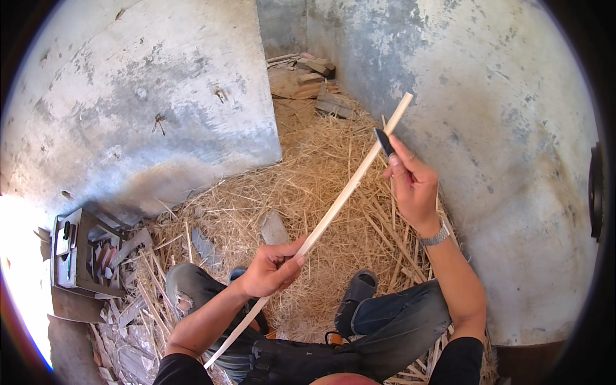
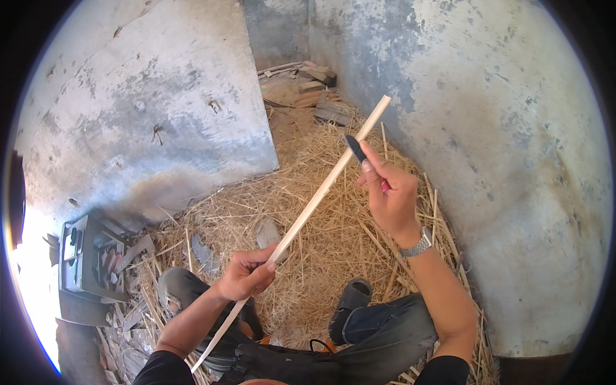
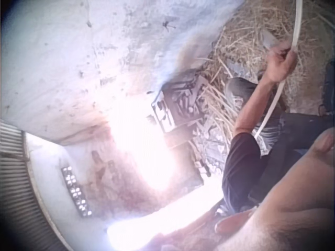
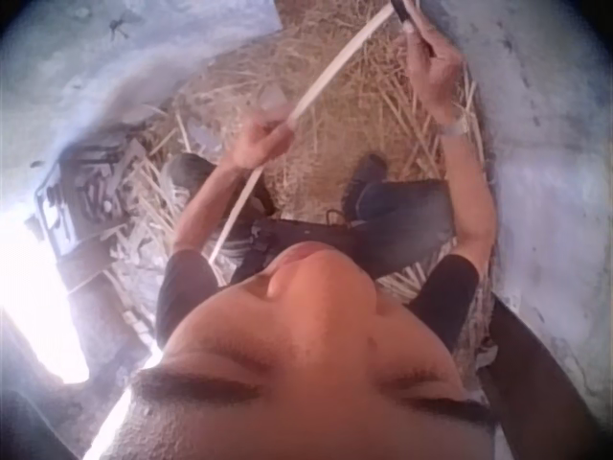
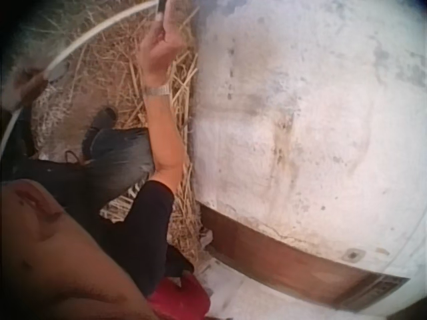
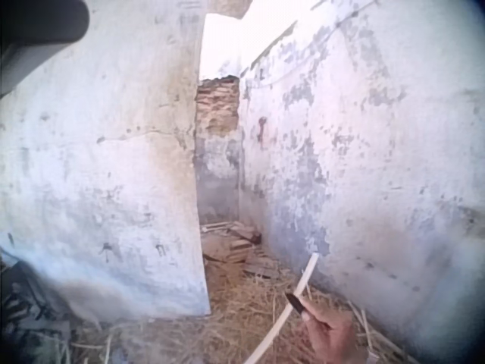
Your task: The person whittles a thin wooden stick with a knife, peeling off long shavings while holding the stick in the left hand and the tool in the right.
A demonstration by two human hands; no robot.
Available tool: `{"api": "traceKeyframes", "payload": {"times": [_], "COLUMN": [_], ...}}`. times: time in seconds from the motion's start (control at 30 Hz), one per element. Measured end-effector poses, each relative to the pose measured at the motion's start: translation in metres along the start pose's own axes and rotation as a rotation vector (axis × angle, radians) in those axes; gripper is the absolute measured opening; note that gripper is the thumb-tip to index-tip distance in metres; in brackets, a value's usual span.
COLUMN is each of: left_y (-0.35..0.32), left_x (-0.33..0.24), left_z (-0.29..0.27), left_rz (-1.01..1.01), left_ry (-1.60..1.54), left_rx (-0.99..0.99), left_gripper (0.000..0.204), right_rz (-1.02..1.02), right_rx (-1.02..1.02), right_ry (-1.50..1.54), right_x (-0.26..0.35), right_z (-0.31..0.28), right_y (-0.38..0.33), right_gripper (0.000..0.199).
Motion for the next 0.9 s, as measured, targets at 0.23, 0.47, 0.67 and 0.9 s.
{"api": "traceKeyframes", "payload": {"times": [0.23, 0.47, 0.67, 0.9], "left_y": [0.003, -0.002, -0.002, 0.002], "left_x": [-0.005, -0.009, -0.011, -0.019], "left_z": [0.01, -0.003, -0.001, -0.002], "left_rz": [-0.051, -0.049, -0.05, -0.003], "left_ry": [0.008, -0.024, -0.122, -0.116], "left_rx": [0.054, 0.035, 0.06, 0.04], "left_gripper": [0.046, 0.046, 0.045, 0.045], "right_rz": [-0.213, -0.364, -0.305, -0.314], "right_rx": [-0.017, 0.138, -0.048, -0.031], "right_ry": [-0.255, -0.192, -0.228, -0.241], "right_x": [-0.005, 0.017, 0.008, 0.005], "right_z": [0.006, 0.035, 0.031, 0.024], "right_y": [-0.01, -0.019, -0.013, -0.002], "right_gripper": [0.035, 0.035, 0.035, 0.038]}}
Point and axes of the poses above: each hand's wrist, its own y-axis towards the middle knuckle, its own z-axis out of the palm, x = y × z, the point moved 3 cm from there along y, towards the middle knuckle, and after that the axes turned 3 degrees about x, right-handed, at the moved point
